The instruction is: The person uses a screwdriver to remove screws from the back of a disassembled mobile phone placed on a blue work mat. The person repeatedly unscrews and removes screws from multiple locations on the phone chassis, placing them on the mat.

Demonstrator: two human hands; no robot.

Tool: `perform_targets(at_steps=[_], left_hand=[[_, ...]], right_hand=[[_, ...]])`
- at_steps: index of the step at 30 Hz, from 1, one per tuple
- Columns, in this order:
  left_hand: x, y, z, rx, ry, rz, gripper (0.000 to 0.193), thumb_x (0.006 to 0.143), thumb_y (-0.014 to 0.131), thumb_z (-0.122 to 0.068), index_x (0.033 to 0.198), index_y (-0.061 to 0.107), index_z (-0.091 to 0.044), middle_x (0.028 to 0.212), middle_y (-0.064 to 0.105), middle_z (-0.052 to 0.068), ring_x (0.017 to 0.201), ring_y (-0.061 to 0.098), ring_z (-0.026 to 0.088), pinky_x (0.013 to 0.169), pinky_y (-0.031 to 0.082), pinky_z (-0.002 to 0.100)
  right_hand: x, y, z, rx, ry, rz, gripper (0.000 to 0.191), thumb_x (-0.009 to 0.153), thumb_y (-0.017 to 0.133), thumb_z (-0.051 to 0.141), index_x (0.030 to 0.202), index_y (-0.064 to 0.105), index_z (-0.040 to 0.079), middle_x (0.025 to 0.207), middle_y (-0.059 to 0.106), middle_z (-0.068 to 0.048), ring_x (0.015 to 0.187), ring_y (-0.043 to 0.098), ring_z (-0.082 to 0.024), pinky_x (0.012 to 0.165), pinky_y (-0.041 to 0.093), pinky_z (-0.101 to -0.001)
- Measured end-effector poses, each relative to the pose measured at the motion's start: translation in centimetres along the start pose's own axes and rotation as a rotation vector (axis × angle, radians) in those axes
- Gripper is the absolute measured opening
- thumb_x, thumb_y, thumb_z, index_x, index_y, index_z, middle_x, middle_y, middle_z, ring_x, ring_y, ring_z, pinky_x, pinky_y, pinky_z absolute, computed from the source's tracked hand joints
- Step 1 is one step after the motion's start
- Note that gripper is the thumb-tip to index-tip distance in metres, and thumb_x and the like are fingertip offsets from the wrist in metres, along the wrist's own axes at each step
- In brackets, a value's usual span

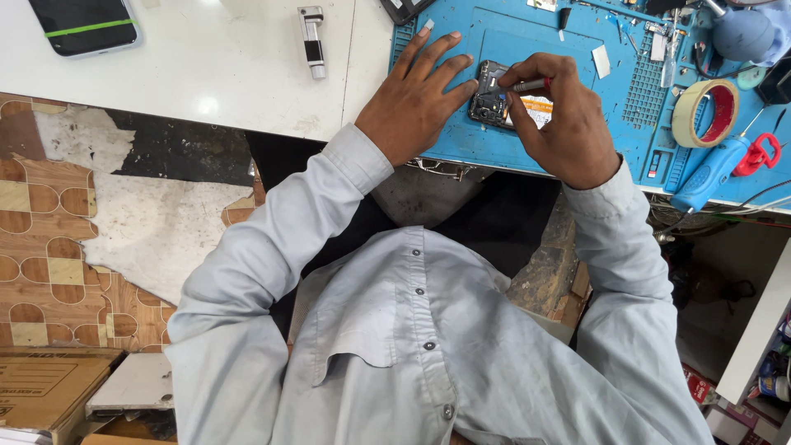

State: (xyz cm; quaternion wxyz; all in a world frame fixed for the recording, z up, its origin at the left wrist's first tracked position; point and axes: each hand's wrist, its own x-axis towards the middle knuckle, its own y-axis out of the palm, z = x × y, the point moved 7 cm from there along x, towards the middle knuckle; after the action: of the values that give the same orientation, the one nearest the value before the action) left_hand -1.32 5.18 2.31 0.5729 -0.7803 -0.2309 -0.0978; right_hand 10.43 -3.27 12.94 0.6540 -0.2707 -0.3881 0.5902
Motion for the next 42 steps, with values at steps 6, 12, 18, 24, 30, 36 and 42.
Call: perform_targets(at_steps=[6, 12, 18, 24, 30, 36, 42], left_hand=[[0.1, 0.0, 0.0, 0.003, 0.001, -0.008, 0.033, 0.1, 0.067, -0.008, 0.132, 0.072, -0.016, 0.148, 0.057, 0.008, 0.152, 0.035, 0.03, 0.131, 0.016, 0.055], [0.0, -0.1, 0.0, -0.009, 0.005, -0.001, 0.033, 0.1, 0.067, -0.01, 0.132, 0.072, -0.014, 0.147, 0.057, 0.009, 0.152, 0.035, 0.03, 0.131, 0.016, 0.055], [0.0, -0.1, 0.0, 0.001, 0.003, -0.008, 0.032, 0.1, 0.067, -0.01, 0.132, 0.073, -0.015, 0.148, 0.057, 0.009, 0.152, 0.035, 0.03, 0.131, 0.016, 0.055], [-0.1, -0.1, -0.1, -0.001, 0.012, -0.006, 0.032, 0.1, 0.067, -0.011, 0.132, 0.072, -0.013, 0.148, 0.057, 0.009, 0.152, 0.035, 0.03, 0.131, 0.017, 0.055], [0.0, 0.0, -0.1, -0.001, 0.012, -0.006, 0.033, 0.1, 0.067, -0.011, 0.132, 0.072, -0.014, 0.148, 0.057, 0.009, 0.152, 0.035, 0.031, 0.131, 0.017, 0.055], [0.0, 0.0, -0.2, 0.02, 0.021, -0.007, 0.035, 0.099, 0.066, -0.008, 0.133, 0.072, -0.017, 0.147, 0.058, 0.01, 0.152, 0.036, 0.031, 0.131, 0.017, 0.055], [0.0, -0.2, -0.2, -0.009, 0.008, -0.025, 0.04, 0.1, 0.065, -0.005, 0.136, 0.072, -0.02, 0.146, 0.059, 0.011, 0.152, 0.036, 0.031, 0.131, 0.017, 0.055]], right_hand=[[0.1, -0.1, 0.2, -0.115, 0.013, -0.035, 0.045, 0.101, 0.081, 0.0, 0.124, 0.042, -0.005, 0.119, 0.07, -0.02, 0.106, 0.075, -0.033, 0.09, 0.061, -0.0379], [-0.1, 0.1, 0.4, 0.036, -0.004, 0.023, 0.032, 0.109, 0.068, -0.007, 0.124, 0.041, -0.005, 0.121, 0.069, -0.019, 0.111, 0.075, -0.03, 0.095, 0.062, -0.0349], [-0.1, -0.2, 0.2, 0.03, 0.034, -0.012, 0.036, 0.107, 0.069, -0.011, 0.129, 0.041, -0.005, 0.122, 0.069, -0.021, 0.117, 0.075, -0.031, 0.101, 0.064, -0.0359], [-0.2, -0.9, 0.3, 0.033, 0.034, -0.062, 0.035, 0.109, 0.069, -0.013, 0.127, 0.04, -0.005, 0.119, 0.068, -0.02, 0.118, 0.074, -0.03, 0.107, 0.065, -0.0374], [-0.2, -0.4, 0.0, 0.062, 0.058, -0.034, 0.038, 0.108, 0.07, -0.012, 0.129, 0.04, -0.004, 0.123, 0.069, -0.02, 0.118, 0.076, -0.029, 0.102, 0.065, -0.036], [-0.3, 0.1, 0.2, 0.086, 0.065, 0.004, 0.04, 0.104, 0.071, -0.011, 0.13, 0.04, -0.005, 0.12, 0.069, -0.021, 0.113, 0.076, -0.029, 0.099, 0.065, -0.0366], [-0.3, 0.1, 0.7, 0.067, 0.034, 0.014, 0.04, 0.104, 0.071, -0.011, 0.13, 0.041, -0.005, 0.12, 0.069, -0.02, 0.112, 0.076, -0.03, 0.098, 0.065, -0.0373]])
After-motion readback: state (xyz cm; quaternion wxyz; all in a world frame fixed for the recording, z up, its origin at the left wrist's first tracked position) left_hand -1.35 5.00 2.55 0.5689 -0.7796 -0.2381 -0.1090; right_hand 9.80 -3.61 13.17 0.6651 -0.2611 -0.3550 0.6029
